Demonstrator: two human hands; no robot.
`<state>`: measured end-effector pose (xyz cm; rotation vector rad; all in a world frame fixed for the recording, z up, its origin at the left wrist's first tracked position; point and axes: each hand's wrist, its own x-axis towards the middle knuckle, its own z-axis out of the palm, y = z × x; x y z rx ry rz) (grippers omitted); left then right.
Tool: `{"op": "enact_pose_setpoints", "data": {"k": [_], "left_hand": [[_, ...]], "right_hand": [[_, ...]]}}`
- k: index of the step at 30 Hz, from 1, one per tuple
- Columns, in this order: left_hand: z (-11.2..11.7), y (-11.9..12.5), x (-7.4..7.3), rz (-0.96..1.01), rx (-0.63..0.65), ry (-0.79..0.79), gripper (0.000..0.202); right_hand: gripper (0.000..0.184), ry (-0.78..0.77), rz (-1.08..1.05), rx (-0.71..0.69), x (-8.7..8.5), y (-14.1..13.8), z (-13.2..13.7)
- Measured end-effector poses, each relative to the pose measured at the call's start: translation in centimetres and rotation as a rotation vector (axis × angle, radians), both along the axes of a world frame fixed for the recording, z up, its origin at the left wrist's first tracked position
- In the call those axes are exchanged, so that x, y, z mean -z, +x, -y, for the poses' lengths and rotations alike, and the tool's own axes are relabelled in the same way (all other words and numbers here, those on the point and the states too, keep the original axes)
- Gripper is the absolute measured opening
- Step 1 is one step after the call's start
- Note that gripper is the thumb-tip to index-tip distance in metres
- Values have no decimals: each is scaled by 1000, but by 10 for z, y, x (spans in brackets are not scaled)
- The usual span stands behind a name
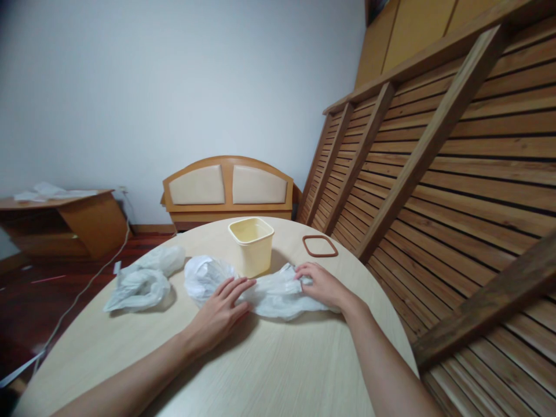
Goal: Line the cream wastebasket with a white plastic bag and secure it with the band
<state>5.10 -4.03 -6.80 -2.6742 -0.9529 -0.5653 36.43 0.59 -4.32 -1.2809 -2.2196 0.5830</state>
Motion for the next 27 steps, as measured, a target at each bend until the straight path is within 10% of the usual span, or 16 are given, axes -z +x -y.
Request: {"op": "enact_pose_setpoints", "data": {"k": [9, 20, 27], "left_hand": [[1, -16, -15, 39, 144, -37, 15], [-11, -25, -7, 55, -110, 5, 28], [-16, -30, -5, 73, -53, -5, 25]], "right_hand": [[31, 75, -154, 270, 4, 12, -13], [14, 3, 209, 526, 15, 38, -13], [43, 92, 284, 407, 14, 33, -13]]}}
